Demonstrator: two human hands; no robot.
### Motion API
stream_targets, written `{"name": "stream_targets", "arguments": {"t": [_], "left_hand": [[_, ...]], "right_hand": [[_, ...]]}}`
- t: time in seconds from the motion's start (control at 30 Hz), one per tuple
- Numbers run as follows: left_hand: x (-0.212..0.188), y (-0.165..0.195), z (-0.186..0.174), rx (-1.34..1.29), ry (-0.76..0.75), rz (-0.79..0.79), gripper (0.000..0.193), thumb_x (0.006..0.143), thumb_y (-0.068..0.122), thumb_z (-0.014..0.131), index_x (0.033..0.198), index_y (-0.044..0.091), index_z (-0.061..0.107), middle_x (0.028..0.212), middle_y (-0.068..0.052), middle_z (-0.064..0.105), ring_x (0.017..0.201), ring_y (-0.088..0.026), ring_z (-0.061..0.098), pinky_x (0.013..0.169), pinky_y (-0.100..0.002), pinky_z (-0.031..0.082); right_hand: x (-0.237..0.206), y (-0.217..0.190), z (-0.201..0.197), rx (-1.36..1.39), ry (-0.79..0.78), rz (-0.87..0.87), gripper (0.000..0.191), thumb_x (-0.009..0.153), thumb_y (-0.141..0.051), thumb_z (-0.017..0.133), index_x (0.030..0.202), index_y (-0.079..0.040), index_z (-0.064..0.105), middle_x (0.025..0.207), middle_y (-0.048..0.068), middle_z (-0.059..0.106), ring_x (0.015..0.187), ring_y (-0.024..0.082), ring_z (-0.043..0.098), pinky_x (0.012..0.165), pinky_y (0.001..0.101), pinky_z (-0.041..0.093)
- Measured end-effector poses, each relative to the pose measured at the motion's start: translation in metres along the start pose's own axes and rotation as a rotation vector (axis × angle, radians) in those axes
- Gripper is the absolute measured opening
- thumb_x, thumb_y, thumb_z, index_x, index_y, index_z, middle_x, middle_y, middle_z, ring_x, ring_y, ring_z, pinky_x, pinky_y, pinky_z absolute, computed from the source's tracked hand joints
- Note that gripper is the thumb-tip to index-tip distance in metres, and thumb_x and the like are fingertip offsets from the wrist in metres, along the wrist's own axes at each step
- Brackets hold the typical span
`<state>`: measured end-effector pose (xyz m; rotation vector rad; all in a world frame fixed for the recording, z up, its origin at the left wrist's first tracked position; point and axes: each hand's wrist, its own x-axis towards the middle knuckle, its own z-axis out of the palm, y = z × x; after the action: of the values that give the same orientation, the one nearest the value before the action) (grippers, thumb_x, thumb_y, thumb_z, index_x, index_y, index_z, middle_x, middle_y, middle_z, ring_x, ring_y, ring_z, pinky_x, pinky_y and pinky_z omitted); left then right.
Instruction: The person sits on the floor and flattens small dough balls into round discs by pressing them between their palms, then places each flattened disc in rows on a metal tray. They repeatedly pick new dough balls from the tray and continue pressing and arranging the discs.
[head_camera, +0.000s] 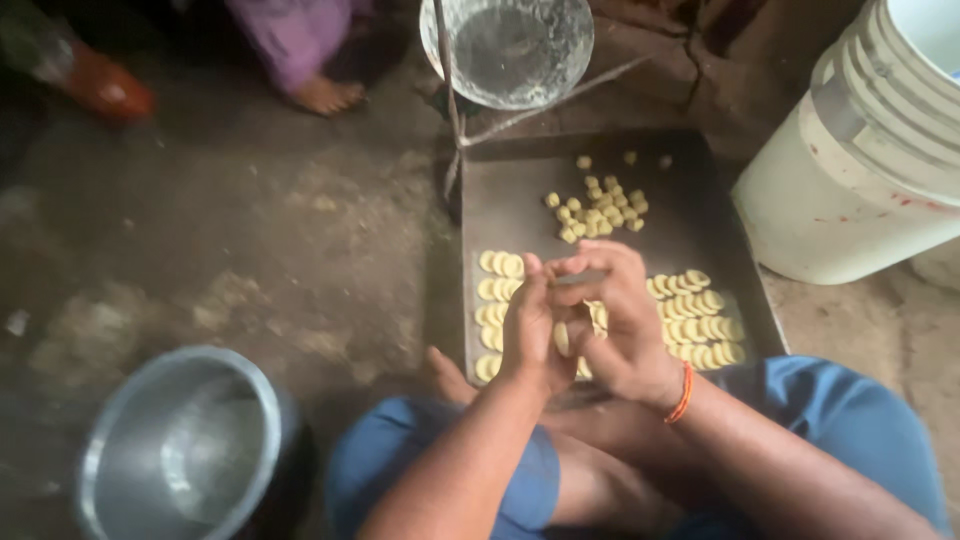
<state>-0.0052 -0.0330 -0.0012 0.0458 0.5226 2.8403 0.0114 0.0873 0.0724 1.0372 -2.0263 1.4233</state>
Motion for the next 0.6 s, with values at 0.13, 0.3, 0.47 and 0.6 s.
{"name": "stream_targets", "arguments": {"t": [0.13,0.3,0.47,0.6], "left_hand": [[-0.02,-0.03,0.013,0.251,0.016,-0.066,0.061,0.112,0.055,0.032,0.124,0.003,0.063,0.096,-0.003,0.066,0.09,-0.013,0.062,0.076,-0.029,0.053],[-0.035,-0.041,0.035,0.047,0.029,-0.177,0.048,0.109,0.046,0.041,0.137,0.009,0.053,0.12,-0.001,0.056,0.116,-0.012,0.054,0.101,-0.031,0.045],[-0.04,-0.037,0.042,-0.189,-0.196,-0.124,0.078,0.109,0.066,0.04,0.15,0.0,0.031,0.134,-0.008,0.041,0.135,-0.013,0.044,0.129,-0.037,0.03],[-0.038,-0.044,0.037,0.035,-0.054,-0.14,0.1,0.098,0.078,0.034,0.157,-0.001,0.019,0.149,-0.013,0.037,0.143,-0.017,0.04,0.127,-0.038,0.028]], "right_hand": [[-0.009,-0.01,0.009,0.527,0.35,0.132,0.028,0.104,-0.024,0.051,0.113,-0.001,0.065,0.133,0.014,0.055,0.134,0.025,0.046,0.099,0.0433,0.045],[-0.022,-0.018,0.035,0.603,0.492,0.076,0.065,0.104,-0.06,0.042,0.116,0.0,0.064,0.131,0.016,0.056,0.114,0.027,0.05,0.086,0.0412,0.046],[-0.026,-0.022,0.054,0.472,0.554,-0.189,0.091,0.097,-0.08,0.032,0.12,0.001,0.066,0.117,0.017,0.064,0.109,0.025,0.055,0.103,0.037,0.043],[-0.025,-0.019,0.062,0.726,0.688,-0.161,0.091,0.102,-0.078,0.033,0.119,0.005,0.066,0.112,0.019,0.062,0.105,0.026,0.055,0.102,0.0376,0.043]]}}
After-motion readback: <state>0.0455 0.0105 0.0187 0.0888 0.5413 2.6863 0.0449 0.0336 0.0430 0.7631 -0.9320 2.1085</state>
